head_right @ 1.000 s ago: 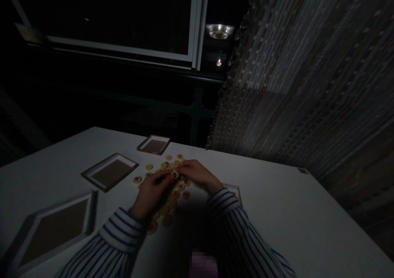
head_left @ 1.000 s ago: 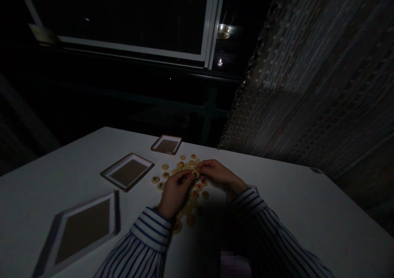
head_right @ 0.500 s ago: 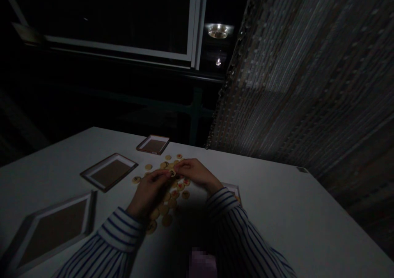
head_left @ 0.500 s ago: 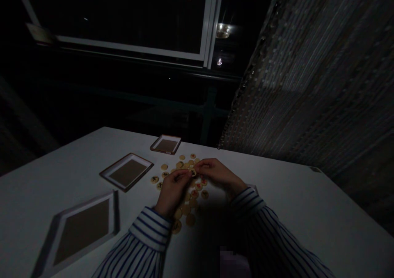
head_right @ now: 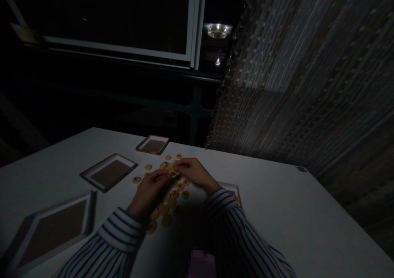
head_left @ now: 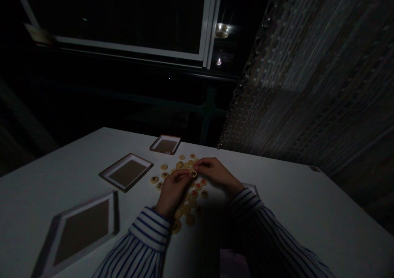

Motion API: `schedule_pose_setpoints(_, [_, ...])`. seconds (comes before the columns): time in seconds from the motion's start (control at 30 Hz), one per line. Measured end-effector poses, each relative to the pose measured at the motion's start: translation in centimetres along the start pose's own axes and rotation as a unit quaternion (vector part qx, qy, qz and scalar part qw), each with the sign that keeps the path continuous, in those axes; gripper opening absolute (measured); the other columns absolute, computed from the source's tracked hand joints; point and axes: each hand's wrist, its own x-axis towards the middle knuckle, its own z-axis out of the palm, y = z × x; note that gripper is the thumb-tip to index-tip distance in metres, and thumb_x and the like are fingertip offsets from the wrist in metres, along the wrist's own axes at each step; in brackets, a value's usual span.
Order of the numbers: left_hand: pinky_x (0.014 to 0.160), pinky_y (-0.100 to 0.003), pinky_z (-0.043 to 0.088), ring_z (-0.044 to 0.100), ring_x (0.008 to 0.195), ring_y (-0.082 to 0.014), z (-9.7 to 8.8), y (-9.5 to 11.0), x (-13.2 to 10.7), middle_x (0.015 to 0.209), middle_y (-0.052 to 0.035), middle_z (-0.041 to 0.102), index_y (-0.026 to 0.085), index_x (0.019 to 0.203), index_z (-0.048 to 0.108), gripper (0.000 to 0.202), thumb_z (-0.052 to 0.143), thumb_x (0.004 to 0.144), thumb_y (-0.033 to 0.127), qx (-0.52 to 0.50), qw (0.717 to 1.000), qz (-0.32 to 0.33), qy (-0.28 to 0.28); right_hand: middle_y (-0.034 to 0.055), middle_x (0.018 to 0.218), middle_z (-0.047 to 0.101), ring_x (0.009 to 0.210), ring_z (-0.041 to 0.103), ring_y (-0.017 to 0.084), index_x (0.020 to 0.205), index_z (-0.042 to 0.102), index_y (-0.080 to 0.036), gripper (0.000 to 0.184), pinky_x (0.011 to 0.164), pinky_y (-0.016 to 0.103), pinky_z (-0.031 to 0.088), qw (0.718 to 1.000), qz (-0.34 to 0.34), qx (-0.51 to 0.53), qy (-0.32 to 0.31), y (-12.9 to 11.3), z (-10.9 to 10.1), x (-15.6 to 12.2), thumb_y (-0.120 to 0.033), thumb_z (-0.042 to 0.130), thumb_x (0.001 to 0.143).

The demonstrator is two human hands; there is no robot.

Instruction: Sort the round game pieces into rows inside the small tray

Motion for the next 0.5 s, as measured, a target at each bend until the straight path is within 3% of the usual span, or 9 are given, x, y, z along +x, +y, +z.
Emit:
schedule_pose_setpoints(0.3, [0.05, -0.019, 0.036, 0.051, 0.052, -0.0081, -0.1, -0.6, 0.3, 0.059, 0.0019, 0.06, 0.013, 0.082, 0.061, 0.036, 0.068, 0.057, 0.037, -0.057, 0.998, -0.012, 0.016, 0.0028, 0.081, 0.063, 0.072, 0.057, 0.013, 0.099, 0.062, -0.015, 0.036, 0.065, 0.025, 0.045, 0.997, -0.019, -0.074, -0.021, -0.5, 0.7, -0.6, -0.034, 0.063, 0.069])
schedule_pose_setpoints(0.5, [0.046, -0.019, 0.032, 0.046, 0.046, -0.0068, 0.0, -0.1, 0.1, 0.054, 0.0031, 0.055, 0.011, 0.083, 0.062, 0.033, 0.066, 0.061, 0.035, -0.027, 0.999, -0.017, 0.016, 0.0027, 0.085, 0.063, 0.077, 0.056, 0.013, 0.096, 0.064, -0.016, 0.029, 0.07, 0.023, 0.043, 0.977, -0.078, -0.198, 0.003, -1.2, 0.8, -1.0, -0.032, 0.06, 0.073])
